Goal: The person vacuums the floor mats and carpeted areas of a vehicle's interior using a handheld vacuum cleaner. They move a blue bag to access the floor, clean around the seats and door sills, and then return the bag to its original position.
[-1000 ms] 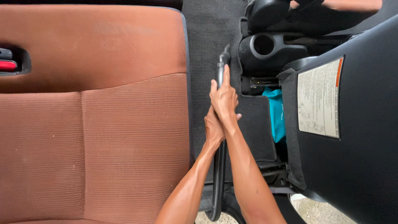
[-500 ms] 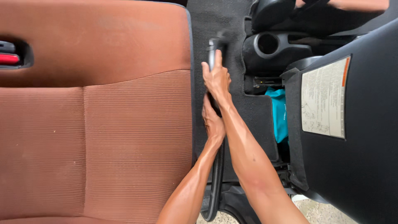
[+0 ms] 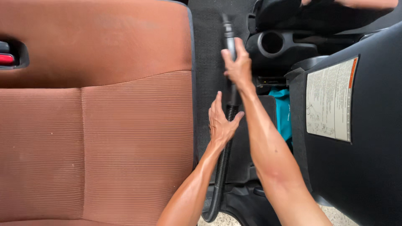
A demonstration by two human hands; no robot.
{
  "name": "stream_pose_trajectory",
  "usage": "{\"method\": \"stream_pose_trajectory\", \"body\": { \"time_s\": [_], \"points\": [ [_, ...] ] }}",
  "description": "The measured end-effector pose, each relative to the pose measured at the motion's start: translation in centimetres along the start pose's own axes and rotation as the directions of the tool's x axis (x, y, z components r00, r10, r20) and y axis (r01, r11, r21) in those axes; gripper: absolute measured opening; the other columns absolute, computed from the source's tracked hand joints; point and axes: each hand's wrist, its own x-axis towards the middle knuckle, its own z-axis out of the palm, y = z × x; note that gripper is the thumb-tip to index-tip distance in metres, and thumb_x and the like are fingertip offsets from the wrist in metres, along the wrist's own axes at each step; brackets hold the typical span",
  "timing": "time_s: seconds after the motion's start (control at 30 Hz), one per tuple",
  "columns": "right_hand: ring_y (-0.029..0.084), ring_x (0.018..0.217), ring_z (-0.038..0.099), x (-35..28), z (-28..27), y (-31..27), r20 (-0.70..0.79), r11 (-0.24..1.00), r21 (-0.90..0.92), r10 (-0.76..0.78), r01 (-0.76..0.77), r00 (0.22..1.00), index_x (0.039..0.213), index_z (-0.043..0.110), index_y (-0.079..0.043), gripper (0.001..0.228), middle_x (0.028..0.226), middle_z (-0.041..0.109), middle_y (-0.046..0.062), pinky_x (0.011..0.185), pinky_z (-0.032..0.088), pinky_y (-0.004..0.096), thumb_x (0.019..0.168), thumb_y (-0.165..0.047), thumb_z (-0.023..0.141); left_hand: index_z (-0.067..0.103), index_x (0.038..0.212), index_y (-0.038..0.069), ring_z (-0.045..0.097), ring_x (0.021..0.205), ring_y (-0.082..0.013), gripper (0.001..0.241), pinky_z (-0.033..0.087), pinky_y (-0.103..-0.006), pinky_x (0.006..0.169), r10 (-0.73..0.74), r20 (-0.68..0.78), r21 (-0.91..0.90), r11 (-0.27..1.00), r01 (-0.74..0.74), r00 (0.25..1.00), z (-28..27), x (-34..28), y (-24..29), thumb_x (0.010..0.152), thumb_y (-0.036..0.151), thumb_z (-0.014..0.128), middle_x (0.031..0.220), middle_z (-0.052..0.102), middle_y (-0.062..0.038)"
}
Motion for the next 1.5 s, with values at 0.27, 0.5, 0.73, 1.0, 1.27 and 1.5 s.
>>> {"method": "stream_pose_trajectory", "body": {
  "time_s": [0.27, 0.5, 0.73, 1.0, 1.27, 1.5],
  "points": [
    [0.019, 0.038, 0.062, -10.7, -0.8, 4.9, -0.175, 0.89, 0.39, 0.324, -0.237, 0.93, 0.134, 0.06, -0.019, 0.038, 0.058, 0.064, 0.014, 0.032, 0.053, 0.027, 0.096, -0.024, 0.064, 0.058, 0.11, 0.028, 0.074, 0.088, -0.0292, 0.061, 0.056, -0.0408, 0.072, -0.3, 0.164, 0.005, 0.953, 0.303, 0.94, 1.0, -1.9, 0.3, 0.052, 0.027, 0.077, 0.089, 0.073, -0.004],
    [0.042, 0.09, 0.071, -16.3, -2.2, 1.4, -0.11, 0.921, -0.288, 0.241, -0.263, 0.964, 0.149, 0.043, -0.035, 0.062, 0.098, 0.074, 0.021, 0.08, 0.055, 0.054, 0.092, -0.05, 0.062, 0.071, 0.118, 0.019, 0.073, 0.097, -0.0338, 0.045, 0.06, -0.0437, 0.082, -0.59, 0.344, -0.017, 0.774, 0.633, 0.731, 0.6, -5.5, 0.6, 0.074, 0.027, 0.077, 0.105, 0.075, -0.011],
    [0.047, 0.088, 0.07, -23.4, -5.4, -3.3, -0.138, 0.881, -0.3, 0.339, -0.366, 0.931, 0.149, 0.046, -0.028, 0.058, 0.096, 0.072, 0.028, 0.073, 0.053, 0.057, 0.094, -0.044, 0.055, 0.063, 0.131, 0.015, 0.061, 0.125, -0.0259, 0.058, 0.046, -0.039, 0.112, -0.506, 0.288, -0.184, 0.804, 0.565, 0.813, -1.1, -14.1, 5.3, 0.077, 0.028, 0.081, 0.128, 0.068, -0.012],
    [0.046, 0.085, 0.072, -16.8, 0.0, 1.2, -0.043, 0.783, -0.601, 0.167, -0.159, 0.985, 0.156, 0.032, -0.029, 0.063, 0.096, 0.071, 0.022, 0.074, 0.057, 0.057, 0.099, -0.044, 0.053, 0.053, 0.136, 0.016, 0.055, 0.129, -0.0368, 0.066, 0.044, -0.0478, 0.111, -0.59, 0.282, -0.095, 0.768, 0.634, 0.757, -1.6, -8.5, 3.6, 0.079, 0.036, 0.08, 0.136, 0.062, -0.015],
    [0.047, 0.093, 0.07, -21.1, -4.7, -1.6, 0.027, 0.763, -0.553, 0.419, -0.336, 0.908, 0.155, 0.032, -0.041, 0.066, 0.099, 0.072, 0.023, 0.079, 0.055, 0.056, 0.093, -0.053, 0.053, 0.04, 0.146, 0.018, 0.053, 0.131, -0.031, 0.071, 0.039, -0.0438, 0.116, -0.656, 0.437, 0.178, 0.734, 0.656, 0.615, -5.3, -11.9, 10.0, 0.083, 0.032, 0.07, 0.14, 0.057, -0.013],
    [0.042, 0.101, 0.07, -15.8, -2.6, 1.0, -0.14, 0.817, -0.397, 0.397, -0.419, 0.907, 0.152, 0.032, -0.046, 0.063, 0.101, 0.072, 0.023, 0.086, 0.054, 0.053, 0.093, -0.054, 0.053, 0.048, 0.135, 0.024, 0.059, 0.124, -0.0294, 0.052, 0.048, -0.0445, 0.108, -0.496, 0.365, 0.132, 0.865, 0.483, 0.788, -3.1, -6.9, 5.5, 0.087, 0.034, 0.066, 0.132, 0.064, -0.012]
  ]
}}
